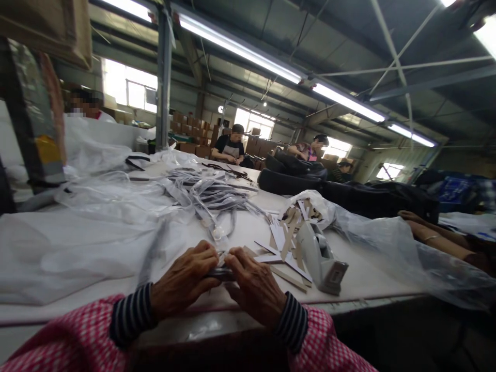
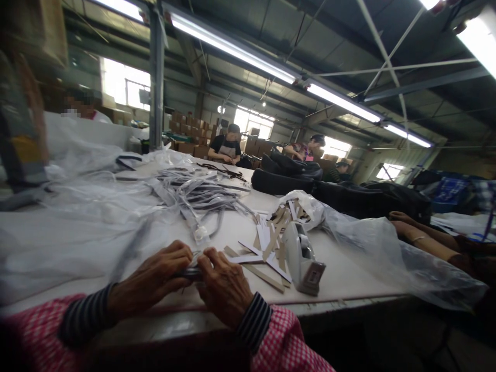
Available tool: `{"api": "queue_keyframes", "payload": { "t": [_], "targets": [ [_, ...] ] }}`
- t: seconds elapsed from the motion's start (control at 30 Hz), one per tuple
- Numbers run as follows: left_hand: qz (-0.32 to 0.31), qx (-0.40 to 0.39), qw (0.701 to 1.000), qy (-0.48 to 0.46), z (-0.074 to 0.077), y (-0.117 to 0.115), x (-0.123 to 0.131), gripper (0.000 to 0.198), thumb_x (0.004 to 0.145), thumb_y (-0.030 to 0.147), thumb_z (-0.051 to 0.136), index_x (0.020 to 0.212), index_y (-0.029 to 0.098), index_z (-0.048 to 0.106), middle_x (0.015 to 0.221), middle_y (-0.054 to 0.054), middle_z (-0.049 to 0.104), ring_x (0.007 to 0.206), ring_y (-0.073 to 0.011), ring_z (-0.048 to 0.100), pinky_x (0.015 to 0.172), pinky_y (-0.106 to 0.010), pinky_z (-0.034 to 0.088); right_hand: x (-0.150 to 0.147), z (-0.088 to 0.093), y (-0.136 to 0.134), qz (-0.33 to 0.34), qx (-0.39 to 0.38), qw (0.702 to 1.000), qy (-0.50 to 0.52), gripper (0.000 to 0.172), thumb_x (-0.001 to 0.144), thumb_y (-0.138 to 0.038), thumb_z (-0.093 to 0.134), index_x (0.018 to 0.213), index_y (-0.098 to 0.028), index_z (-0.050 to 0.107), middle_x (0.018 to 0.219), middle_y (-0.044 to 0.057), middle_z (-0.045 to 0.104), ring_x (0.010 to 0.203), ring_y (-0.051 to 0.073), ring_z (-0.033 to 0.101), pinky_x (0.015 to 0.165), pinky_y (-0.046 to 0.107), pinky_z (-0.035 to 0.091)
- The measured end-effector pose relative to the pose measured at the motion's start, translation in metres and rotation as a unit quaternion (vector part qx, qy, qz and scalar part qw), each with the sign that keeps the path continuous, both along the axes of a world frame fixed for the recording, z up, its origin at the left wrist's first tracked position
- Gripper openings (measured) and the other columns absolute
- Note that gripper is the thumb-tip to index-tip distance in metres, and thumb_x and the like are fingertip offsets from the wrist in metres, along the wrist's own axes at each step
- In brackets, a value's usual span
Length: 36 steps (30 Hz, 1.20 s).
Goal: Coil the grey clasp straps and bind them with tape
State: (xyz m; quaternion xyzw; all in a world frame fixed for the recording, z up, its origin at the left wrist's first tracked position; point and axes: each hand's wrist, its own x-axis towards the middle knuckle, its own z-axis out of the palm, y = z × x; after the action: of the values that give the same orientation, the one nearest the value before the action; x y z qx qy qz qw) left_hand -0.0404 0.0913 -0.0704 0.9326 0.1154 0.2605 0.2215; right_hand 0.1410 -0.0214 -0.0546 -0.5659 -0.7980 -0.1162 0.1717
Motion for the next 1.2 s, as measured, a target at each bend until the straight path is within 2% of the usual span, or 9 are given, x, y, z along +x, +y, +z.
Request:
{"api": "queue_keyframes", "payload": {
  "t": [0.07, 0.13, 0.3, 0.4, 0.57, 0.63, 0.77, 1.03, 1.2],
  "targets": [
    [-0.019, 0.007, 1.0, -0.019, -0.019, 0.003, 0.0, 0.015, 0.093, 0.029, 0.054, 0.081, 0.019, 0.057, 0.088, -0.004, 0.06, 0.093, -0.0223, 0.05, 0.084, -0.034, 0.04, 0.002, 0.0, -0.009, 0.012, -0.058, 0.997, 0.039, 0.035, 0.088, -0.024, 0.065, 0.12, -0.023, 0.05, 0.129, 0.006, 0.054, 0.1, 0.019, 0.06, 0.076, 0.028, 0.048],
    [-0.04, -0.009, 0.999, -0.028, -0.029, 0.006, 0.002, 0.016, 0.091, 0.029, 0.055, 0.078, 0.019, 0.056, 0.085, -0.004, 0.06, 0.091, -0.0221, 0.05, 0.083, -0.035, 0.041, 0.004, 0.004, -0.015, -0.005, -0.102, 0.994, 0.039, 0.032, 0.089, -0.023, 0.065, 0.118, -0.023, 0.052, 0.125, 0.005, 0.058, 0.095, 0.018, 0.063, 0.075, 0.027, 0.046],
    [-0.046, -0.035, 0.998, -0.04, -0.028, 0.008, 0.004, 0.022, 0.09, 0.033, 0.057, 0.074, 0.019, 0.061, 0.085, -0.004, 0.063, 0.093, -0.023, 0.052, 0.085, -0.035, 0.042, 0.015, 0.024, -0.015, -0.1, -0.154, 0.983, -0.002, 0.011, 0.089, -0.021, 0.065, 0.1, -0.022, 0.065, 0.088, 0.003, 0.072, 0.082, 0.02, 0.068, 0.068, 0.027, 0.04],
    [-0.052, -0.04, 0.997, -0.046, -0.027, 0.01, 0.001, 0.021, 0.09, 0.033, 0.059, 0.076, 0.019, 0.064, 0.088, -0.005, 0.065, 0.095, -0.0236, 0.053, 0.085, -0.035, 0.043, 0.021, 0.027, -0.012, -0.104, -0.137, 0.985, 0.01, 0.008, 0.086, -0.021, 0.069, 0.094, -0.023, 0.069, 0.083, 0.002, 0.073, 0.082, 0.019, 0.068, 0.069, 0.027, 0.038],
    [-0.093, -0.013, 0.994, -0.052, -0.026, 0.015, -0.002, 0.017, 0.09, 0.032, 0.06, 0.082, 0.019, 0.068, 0.088, -0.006, 0.066, 0.095, -0.0237, 0.054, 0.086, -0.036, 0.043, 0.027, 0.001, -0.003, -0.029, -0.15, 0.987, 0.057, 0.051, 0.083, -0.026, 0.072, 0.132, -0.029, 0.056, 0.085, -0.003, 0.072, 0.074, 0.016, 0.066, 0.066, 0.025, 0.039],
    [-0.1, 0.006, 0.994, -0.045, -0.025, 0.016, -0.002, 0.018, 0.091, 0.032, 0.06, 0.081, 0.019, 0.066, 0.089, -0.007, 0.066, 0.094, -0.0237, 0.054, 0.087, -0.036, 0.042, 0.027, -0.01, 0.001, -0.007, -0.157, 0.985, 0.069, 0.06, 0.084, -0.03, 0.072, 0.139, -0.03, 0.049, 0.093, -0.002, 0.071, 0.079, 0.017, 0.066, 0.069, 0.025, 0.041],
    [-0.089, 0.021, 0.995, -0.033, -0.026, 0.015, -0.003, 0.021, 0.094, 0.035, 0.055, 0.082, 0.019, 0.061, 0.092, -0.007, 0.065, 0.095, -0.0238, 0.053, 0.089, -0.037, 0.043, 0.022, -0.021, 0.007, 0.009, -0.145, 0.985, 0.095, 0.046, 0.089, -0.022, 0.064, 0.133, -0.025, 0.053, 0.109, 0.003, 0.069, 0.092, 0.018, 0.066, 0.077, 0.025, 0.044],
    [-0.013, 0.078, 0.997, 0.025, -0.026, 0.0, 0.006, 0.015, 0.095, 0.034, 0.057, 0.097, 0.019, 0.06, 0.101, -0.008, 0.065, 0.097, -0.0251, 0.053, 0.092, -0.04, 0.041, 0.016, -0.027, 0.011, -0.005, -0.101, 0.993, 0.06, 0.008, 0.093, -0.022, 0.062, 0.1, -0.021, 0.066, 0.087, 0.001, 0.066, 0.075, 0.015, 0.061, 0.065, 0.024, 0.038],
    [0.023, 0.09, 0.995, 0.039, -0.025, -0.007, 0.009, 0.009, 0.094, 0.027, 0.059, 0.093, 0.018, 0.059, 0.105, -0.009, 0.064, 0.101, -0.0264, 0.052, 0.094, -0.042, 0.04, 0.018, -0.034, 0.013, 0.002, -0.088, 0.995, 0.04, 0.007, 0.093, -0.022, 0.059, 0.095, -0.021, 0.066, 0.082, 0.0, 0.064, 0.071, 0.015, 0.058, 0.063, 0.025, 0.035]
  ]
}}
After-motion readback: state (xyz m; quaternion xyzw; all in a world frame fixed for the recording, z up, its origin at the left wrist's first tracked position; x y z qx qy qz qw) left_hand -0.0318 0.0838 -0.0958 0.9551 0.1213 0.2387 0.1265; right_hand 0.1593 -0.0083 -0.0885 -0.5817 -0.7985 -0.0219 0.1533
